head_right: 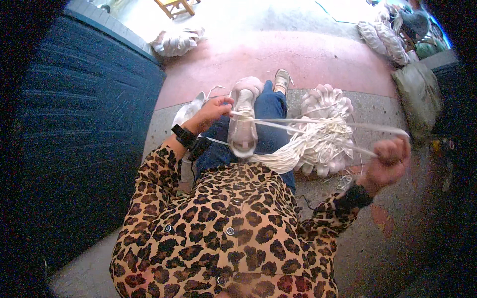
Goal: Insert and tighten laces in new footwear.
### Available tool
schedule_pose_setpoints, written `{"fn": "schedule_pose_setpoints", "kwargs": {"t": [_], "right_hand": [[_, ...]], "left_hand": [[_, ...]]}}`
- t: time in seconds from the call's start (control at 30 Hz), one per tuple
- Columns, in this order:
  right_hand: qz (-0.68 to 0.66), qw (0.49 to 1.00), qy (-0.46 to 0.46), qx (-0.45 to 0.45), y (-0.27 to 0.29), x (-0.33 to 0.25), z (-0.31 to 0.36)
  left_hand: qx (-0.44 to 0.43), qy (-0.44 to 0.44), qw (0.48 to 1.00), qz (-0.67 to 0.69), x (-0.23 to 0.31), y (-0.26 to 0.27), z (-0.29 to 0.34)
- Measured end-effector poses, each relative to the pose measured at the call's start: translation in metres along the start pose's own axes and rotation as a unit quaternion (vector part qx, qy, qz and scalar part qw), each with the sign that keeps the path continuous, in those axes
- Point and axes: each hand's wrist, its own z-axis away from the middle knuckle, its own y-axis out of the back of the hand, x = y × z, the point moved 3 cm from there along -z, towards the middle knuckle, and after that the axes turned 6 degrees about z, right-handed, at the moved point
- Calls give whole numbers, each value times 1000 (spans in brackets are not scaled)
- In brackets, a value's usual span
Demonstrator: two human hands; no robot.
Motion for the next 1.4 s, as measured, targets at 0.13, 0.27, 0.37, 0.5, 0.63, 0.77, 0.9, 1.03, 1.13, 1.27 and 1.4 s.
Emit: {"fn": "schedule_pose_setpoints", "kwargs": {"t": [0.13, 0.27, 0.37, 0.5, 0.63, 0.77, 0.9, 1.03, 1.13, 1.27, 1.4], "right_hand": [[-76, 987, 73, -125, -22, -20, 9], [-95, 968, 140, -184, -21, -27, 14], [-76, 969, 154, -178, -13, -27, 7], [-39, 972, 143, -183, -17, -18, 1], [17, 983, 99, -152, -18, 4, -8], [224, 974, 44, 0, -5, 34, -19], [469, 865, -98, 147, 28, 111, -18], [636, 729, -251, 36, 69, 212, -3], [681, 691, -223, -92, 90, 269, 13], [740, 609, -177, -226, 100, 317, 31], [841, 419, -93, -328, 88, 328, 45]], "left_hand": [[28, -95, 983, -155, -12, -4, -5], [-8, -88, 973, -213, -6, -12, 3], [-24, -145, 953, -267, -1, -20, -1], [-124, -153, 912, -360, 13, -39, -5], [-237, -86, 870, -423, 34, -36, -3], [-201, -102, 968, -111, 64, 5, 20], [-74, -217, 956, 181, 154, 114, 59], [33, -299, 871, 388, 183, 267, 104], [220, -217, 905, 293, 154, 280, 113], [317, -37, 948, -8, 51, 195, 60], [114, -91, 981, -129, 21, 44, 37]]}}
